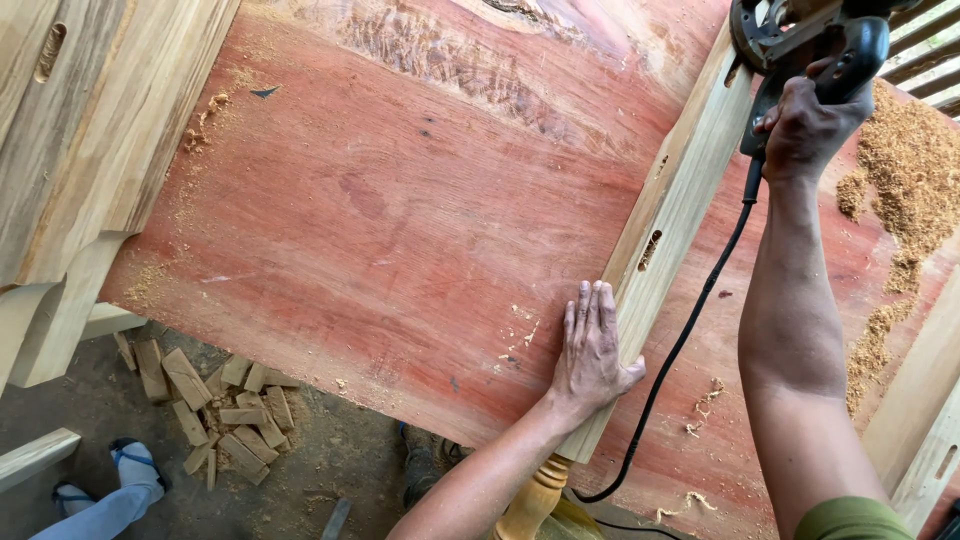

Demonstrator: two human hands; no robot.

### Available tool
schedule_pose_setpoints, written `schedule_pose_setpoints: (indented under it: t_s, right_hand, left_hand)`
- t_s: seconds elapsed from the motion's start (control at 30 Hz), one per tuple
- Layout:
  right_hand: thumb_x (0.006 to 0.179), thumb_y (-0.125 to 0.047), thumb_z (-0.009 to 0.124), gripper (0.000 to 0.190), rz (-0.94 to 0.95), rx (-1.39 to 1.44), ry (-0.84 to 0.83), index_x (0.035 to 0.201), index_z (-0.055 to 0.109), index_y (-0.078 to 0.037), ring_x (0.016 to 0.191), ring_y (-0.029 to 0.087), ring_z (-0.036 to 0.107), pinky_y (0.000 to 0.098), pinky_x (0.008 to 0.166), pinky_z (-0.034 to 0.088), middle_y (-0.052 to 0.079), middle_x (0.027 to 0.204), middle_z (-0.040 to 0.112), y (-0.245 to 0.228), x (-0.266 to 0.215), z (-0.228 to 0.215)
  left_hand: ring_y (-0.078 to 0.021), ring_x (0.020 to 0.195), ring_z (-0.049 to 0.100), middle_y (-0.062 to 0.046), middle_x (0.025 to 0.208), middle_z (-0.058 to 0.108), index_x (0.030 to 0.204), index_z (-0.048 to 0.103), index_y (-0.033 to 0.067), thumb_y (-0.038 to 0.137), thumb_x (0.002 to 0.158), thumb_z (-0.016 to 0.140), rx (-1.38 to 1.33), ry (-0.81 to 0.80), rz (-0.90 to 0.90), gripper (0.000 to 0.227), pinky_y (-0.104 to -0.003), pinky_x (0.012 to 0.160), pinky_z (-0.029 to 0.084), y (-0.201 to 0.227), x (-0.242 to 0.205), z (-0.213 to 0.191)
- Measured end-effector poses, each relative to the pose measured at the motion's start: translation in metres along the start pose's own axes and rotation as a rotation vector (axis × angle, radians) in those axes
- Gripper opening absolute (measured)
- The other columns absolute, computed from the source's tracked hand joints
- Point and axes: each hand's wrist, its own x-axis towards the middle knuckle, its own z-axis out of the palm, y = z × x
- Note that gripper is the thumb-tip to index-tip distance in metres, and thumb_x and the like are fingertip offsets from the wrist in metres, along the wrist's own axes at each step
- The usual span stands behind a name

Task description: The person uses a handheld router to shape a wooden baluster on a workbench, then switches to an angle grinder to smooth the surface. The person handles the wooden piece and tools throughout the process.

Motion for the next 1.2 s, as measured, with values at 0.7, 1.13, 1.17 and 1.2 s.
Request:
schedule_pose_setpoints:
  t_s: [0.7,1.13,1.17,1.2]
  right_hand:
    - [0.085,0.014,0.048,0.018,-0.059,-0.018,-0.034,0.096,0.053,0.000,0.040,0.024,0.051,0.0363,0.033,0.044,0.014,0.064,0.046,0.026,0.039,-0.003]
    - [0.080,0.017,0.061,0.022,-0.397,-0.120,0.084,0.095,0.066,0.003,0.078,0.026,0.068,0.0336,0.072,0.060,0.014,0.087,0.066,0.039,0.074,0.016]
    - [0.079,0.015,0.059,0.023,-0.420,-0.144,0.124,0.096,0.068,0.003,0.077,0.025,0.067,0.0338,0.071,0.060,0.013,0.086,0.067,0.030,0.071,0.022]
    - [0.078,0.012,0.056,0.025,-0.445,-0.167,0.165,0.097,0.069,0.003,0.076,0.024,0.067,0.0339,0.070,0.059,0.013,0.085,0.069,0.019,0.067,0.027]
  left_hand:
    - [-0.0477,0.152,0.024,-0.032,0.159,0.032,0.155,0.018,-0.0091,0.029,0.067,0.080,-0.023,-0.005,-0.002,0.114,-0.059,0.123,0.021,0.001,0.000,-0.002]
    - [-0.0495,0.150,0.027,-0.035,0.158,0.034,0.155,0.018,-0.0103,0.029,0.066,0.079,0.059,0.033,0.006,0.115,-0.061,0.122,0.023,0.005,0.000,0.006]
    - [-0.0502,0.150,0.028,-0.035,0.157,0.035,0.154,0.019,-0.0104,0.030,0.066,0.080,0.073,0.029,0.010,0.115,-0.062,0.121,0.023,0.005,0.000,0.007]
    - [-0.0508,0.149,0.028,-0.035,0.156,0.035,0.154,0.019,-0.0105,0.030,0.067,0.081,0.088,0.026,0.015,0.114,-0.062,0.121,0.024,0.006,-0.002,0.007]
